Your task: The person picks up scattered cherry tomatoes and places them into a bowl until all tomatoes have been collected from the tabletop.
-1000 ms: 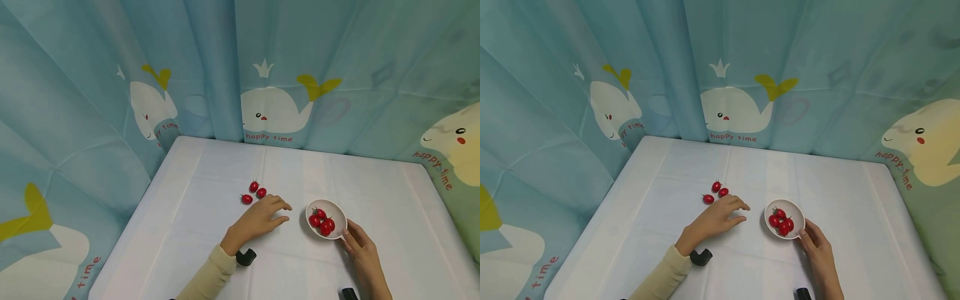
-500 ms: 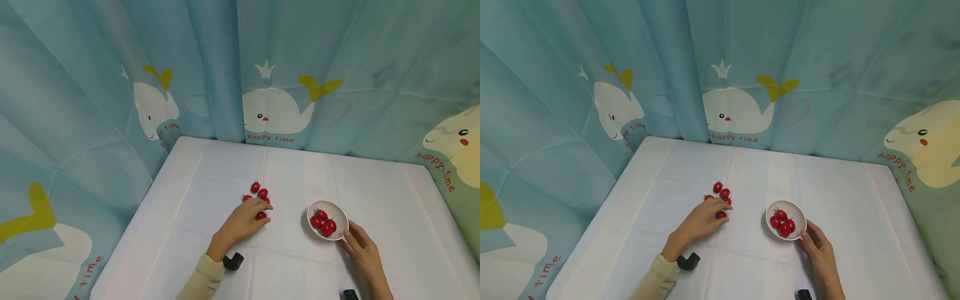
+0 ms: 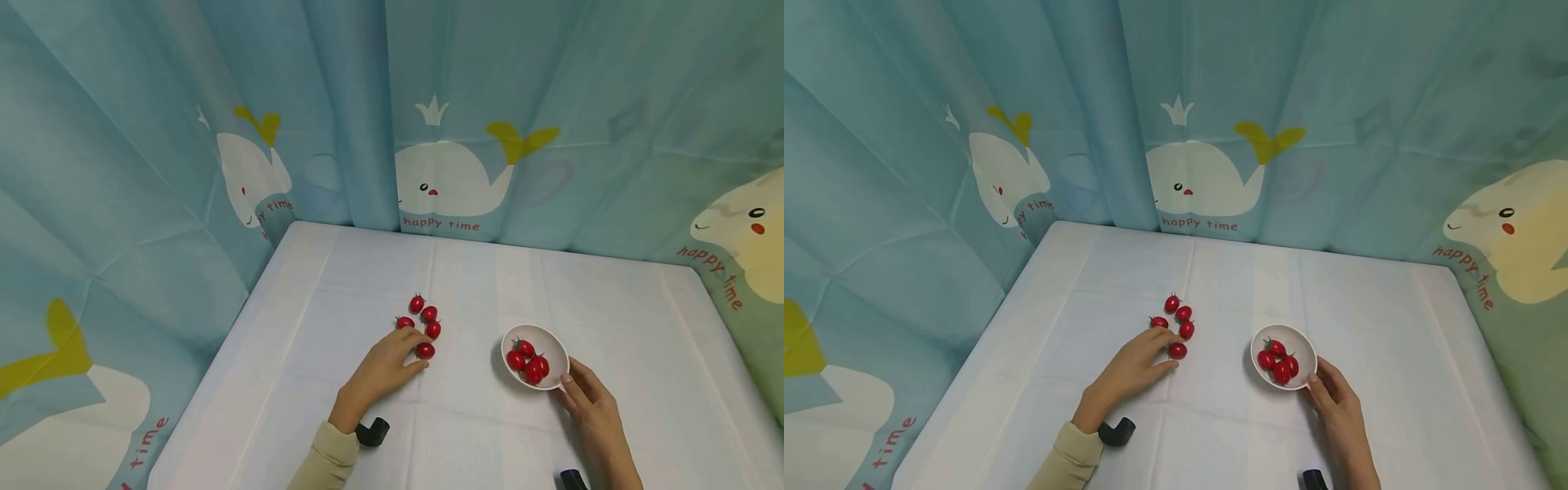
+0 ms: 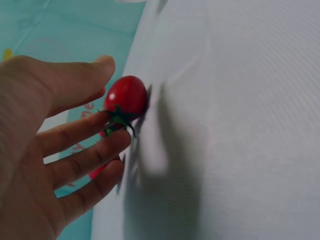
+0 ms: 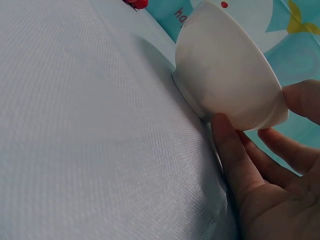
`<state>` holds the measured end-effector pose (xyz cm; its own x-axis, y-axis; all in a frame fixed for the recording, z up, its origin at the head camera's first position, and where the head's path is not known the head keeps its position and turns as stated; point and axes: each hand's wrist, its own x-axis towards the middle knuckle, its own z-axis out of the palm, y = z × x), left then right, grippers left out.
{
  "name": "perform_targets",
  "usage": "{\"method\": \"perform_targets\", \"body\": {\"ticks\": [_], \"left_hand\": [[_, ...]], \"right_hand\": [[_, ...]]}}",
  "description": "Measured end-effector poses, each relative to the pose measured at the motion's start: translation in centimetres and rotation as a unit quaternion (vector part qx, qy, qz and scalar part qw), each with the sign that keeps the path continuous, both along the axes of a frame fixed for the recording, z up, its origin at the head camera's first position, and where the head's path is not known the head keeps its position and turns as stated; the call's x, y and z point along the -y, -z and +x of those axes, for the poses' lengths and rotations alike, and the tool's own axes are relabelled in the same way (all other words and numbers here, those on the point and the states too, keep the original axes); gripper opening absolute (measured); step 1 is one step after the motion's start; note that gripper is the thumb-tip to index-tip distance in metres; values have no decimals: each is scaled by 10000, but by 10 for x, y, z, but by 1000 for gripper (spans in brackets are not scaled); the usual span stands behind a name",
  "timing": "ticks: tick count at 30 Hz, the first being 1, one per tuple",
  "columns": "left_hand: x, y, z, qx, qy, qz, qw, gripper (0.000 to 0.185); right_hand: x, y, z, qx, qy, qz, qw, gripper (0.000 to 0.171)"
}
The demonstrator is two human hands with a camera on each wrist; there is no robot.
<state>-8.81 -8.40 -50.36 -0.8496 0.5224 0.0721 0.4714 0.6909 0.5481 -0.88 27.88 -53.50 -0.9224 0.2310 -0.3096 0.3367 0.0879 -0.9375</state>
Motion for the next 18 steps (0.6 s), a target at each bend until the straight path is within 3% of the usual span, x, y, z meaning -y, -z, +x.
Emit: {"method": "perform_targets", "body": {"ticks": [11,18], "left_hand": [[1,9,0,-34,-62,-33,10000,40],[0,11,1,-107,-95,-40,9999,39]], "right_hand": [[0,-2,0,-328,2,-217,9992,74],[1,-2,1,-272,23,-183,9995,75]]}}
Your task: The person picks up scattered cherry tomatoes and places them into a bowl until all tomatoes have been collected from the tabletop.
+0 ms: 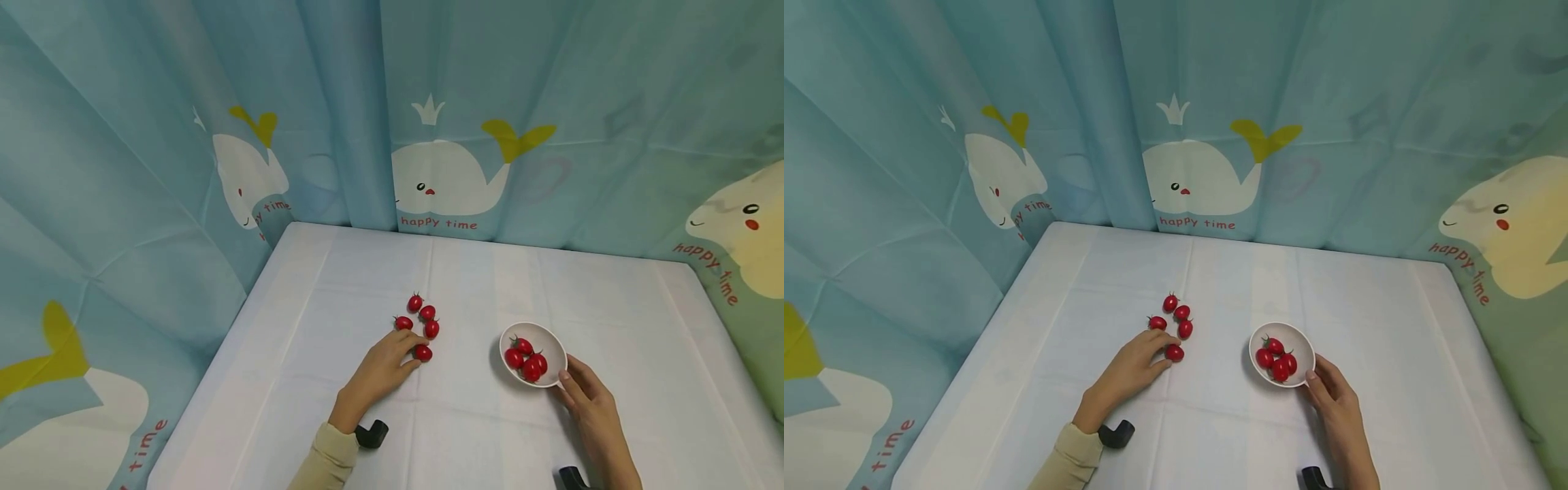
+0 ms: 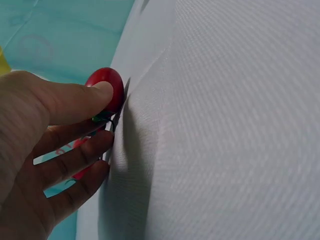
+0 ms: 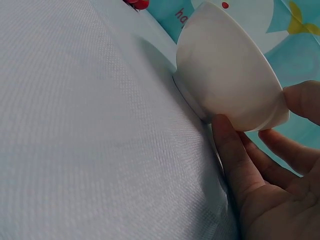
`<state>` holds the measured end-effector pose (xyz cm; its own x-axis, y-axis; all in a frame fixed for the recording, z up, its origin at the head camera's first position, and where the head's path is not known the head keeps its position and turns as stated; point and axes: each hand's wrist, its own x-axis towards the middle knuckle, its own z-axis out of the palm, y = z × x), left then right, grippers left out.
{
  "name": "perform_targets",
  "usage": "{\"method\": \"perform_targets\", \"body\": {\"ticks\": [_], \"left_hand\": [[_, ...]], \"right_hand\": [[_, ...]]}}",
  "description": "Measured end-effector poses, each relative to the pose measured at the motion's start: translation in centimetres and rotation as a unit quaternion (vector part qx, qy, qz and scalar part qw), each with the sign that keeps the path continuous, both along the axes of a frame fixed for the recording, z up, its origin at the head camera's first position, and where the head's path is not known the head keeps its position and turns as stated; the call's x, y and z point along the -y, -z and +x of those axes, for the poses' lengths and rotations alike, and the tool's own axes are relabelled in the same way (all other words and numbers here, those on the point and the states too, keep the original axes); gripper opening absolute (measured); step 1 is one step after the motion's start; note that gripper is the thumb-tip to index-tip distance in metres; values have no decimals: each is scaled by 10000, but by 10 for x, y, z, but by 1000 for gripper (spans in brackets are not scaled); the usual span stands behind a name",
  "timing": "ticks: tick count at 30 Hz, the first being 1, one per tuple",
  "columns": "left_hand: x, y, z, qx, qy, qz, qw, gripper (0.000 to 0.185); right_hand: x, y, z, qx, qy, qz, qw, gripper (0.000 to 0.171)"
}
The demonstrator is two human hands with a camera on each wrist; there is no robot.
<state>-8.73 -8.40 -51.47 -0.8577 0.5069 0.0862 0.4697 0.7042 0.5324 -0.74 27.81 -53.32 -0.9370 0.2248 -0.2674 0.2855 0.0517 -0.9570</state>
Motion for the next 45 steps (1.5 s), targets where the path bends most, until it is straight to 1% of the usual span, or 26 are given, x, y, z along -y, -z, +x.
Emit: {"method": "perform_targets", "body": {"ticks": [10,17,22,28,32,38,45], "left_hand": [[1,4,0,55,-69,64,9999,36],[2,7,0,174,-181,216,9995,35],[4,6,1,200,-214,291,9991,35],[4,4,-2,-43,-71,432,9990,35],[2,-1,-6,-194,76,507,9985,33],[-3,-10,-13,-539,319,460,9970,33],[-10,-16,-22,-881,625,517,9928,31]], "right_hand": [[0,0,0,225,11,141,9996,77],[-1,1,1,102,-33,112,9999,75],[-1,2,1,62,-11,86,9999,74],[0,1,1,2,26,97,9999,74],[1,0,-1,33,47,130,9999,75],[0,1,-1,171,82,129,9997,77],[-2,2,-1,221,27,31,9997,74]]}}
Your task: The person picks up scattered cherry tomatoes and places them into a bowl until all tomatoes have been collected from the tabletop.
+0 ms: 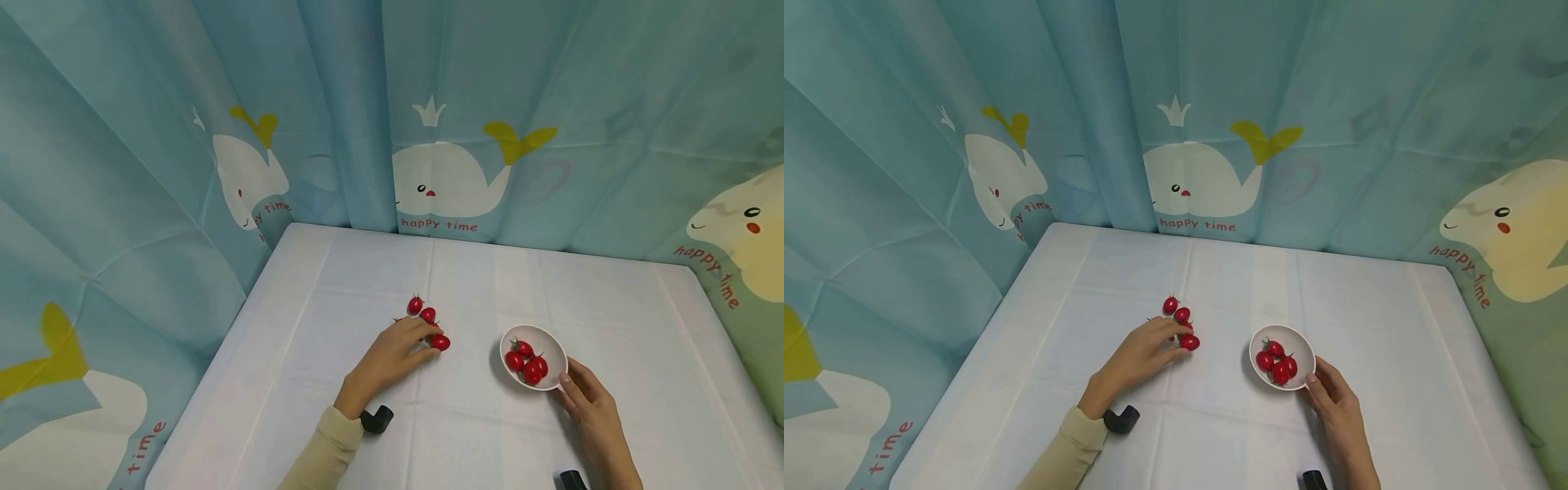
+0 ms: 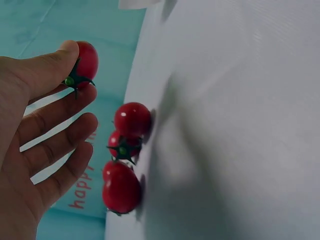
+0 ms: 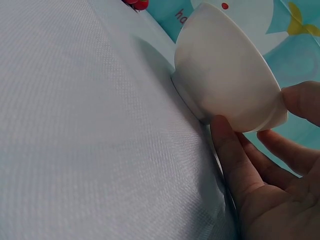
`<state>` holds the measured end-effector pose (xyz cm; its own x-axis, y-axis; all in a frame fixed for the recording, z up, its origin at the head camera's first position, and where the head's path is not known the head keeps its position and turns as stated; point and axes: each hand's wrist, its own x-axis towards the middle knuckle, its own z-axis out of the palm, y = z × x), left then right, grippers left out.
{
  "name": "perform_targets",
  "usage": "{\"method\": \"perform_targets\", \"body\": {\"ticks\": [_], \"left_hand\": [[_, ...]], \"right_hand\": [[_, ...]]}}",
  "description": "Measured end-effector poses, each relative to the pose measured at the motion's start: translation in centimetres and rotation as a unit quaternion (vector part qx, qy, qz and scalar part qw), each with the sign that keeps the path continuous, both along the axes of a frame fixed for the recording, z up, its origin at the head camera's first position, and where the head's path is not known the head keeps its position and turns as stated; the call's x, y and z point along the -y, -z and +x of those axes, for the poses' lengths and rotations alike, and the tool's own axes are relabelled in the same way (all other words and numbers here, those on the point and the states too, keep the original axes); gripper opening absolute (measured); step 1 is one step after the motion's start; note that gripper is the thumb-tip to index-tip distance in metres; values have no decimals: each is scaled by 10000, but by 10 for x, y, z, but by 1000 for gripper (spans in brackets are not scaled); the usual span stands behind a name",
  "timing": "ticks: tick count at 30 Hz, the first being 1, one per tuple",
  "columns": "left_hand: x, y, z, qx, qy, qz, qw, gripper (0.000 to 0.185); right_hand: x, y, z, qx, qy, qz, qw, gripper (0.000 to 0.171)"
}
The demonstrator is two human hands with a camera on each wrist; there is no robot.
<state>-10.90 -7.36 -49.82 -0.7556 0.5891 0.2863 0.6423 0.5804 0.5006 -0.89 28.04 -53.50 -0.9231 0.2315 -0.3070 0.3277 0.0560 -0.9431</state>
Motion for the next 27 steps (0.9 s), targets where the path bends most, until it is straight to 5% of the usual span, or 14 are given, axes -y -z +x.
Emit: {"method": "perform_targets", "body": {"ticks": [12,27], "left_hand": [[-23,-15,-14,-111,479,71,9988,30],[-59,-25,-21,7,819,-428,9957,35]], "right_hand": [[1,-3,0,-94,3,68,9999,77],[2,-5,-2,110,-50,62,9999,79]]}}
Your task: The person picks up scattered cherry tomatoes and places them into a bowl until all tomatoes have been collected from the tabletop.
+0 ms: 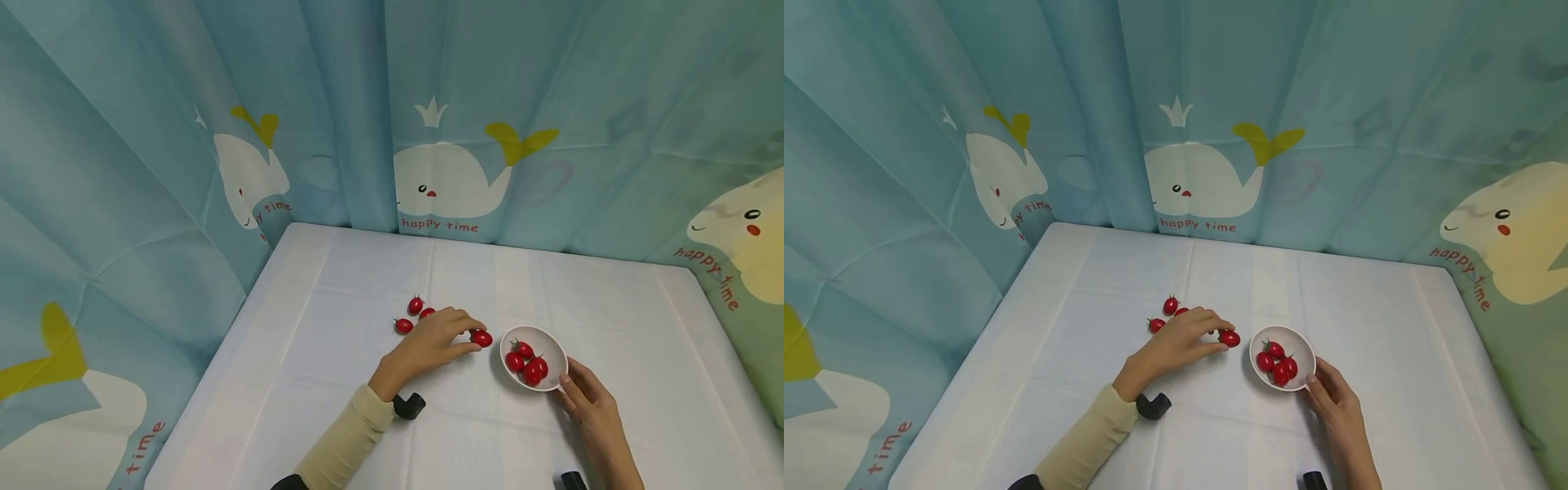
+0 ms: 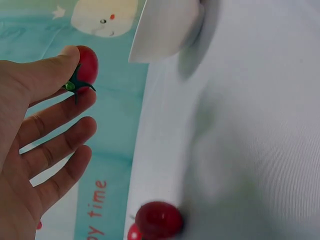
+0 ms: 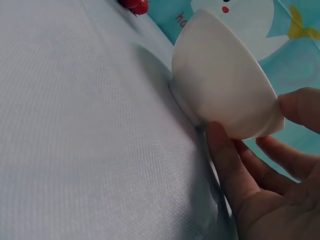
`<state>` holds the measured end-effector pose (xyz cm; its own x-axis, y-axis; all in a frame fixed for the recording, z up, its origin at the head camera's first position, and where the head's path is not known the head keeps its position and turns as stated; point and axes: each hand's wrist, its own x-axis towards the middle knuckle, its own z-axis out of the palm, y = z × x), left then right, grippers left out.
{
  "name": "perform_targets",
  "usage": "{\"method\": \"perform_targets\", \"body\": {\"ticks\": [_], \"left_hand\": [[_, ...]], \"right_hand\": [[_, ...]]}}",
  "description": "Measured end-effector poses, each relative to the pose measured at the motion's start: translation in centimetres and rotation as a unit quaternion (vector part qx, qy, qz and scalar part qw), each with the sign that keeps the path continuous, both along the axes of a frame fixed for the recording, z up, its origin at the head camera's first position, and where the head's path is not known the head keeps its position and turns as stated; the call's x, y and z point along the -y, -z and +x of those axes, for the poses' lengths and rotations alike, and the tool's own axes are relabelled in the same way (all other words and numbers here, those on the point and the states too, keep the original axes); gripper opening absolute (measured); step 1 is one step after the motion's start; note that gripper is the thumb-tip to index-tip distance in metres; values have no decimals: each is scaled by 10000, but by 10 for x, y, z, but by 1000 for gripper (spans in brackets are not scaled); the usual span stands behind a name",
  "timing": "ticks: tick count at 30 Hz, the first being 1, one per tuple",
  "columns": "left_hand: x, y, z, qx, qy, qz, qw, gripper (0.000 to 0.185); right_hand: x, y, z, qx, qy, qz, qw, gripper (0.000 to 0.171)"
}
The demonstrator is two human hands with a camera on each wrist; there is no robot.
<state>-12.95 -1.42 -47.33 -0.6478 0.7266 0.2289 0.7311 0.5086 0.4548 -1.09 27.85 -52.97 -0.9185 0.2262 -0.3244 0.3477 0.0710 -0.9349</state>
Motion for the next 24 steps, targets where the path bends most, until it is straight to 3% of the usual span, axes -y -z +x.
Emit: {"method": "perform_targets", "body": {"ticks": [7,24], "left_hand": [[-18,1,-2,-118,324,-25,9994,35],[-57,5,-2,-373,709,-469,9957,38]], "right_hand": [[2,-3,1,11,54,-30,10000,78],[2,-5,2,-189,25,-170,9997,69]]}}
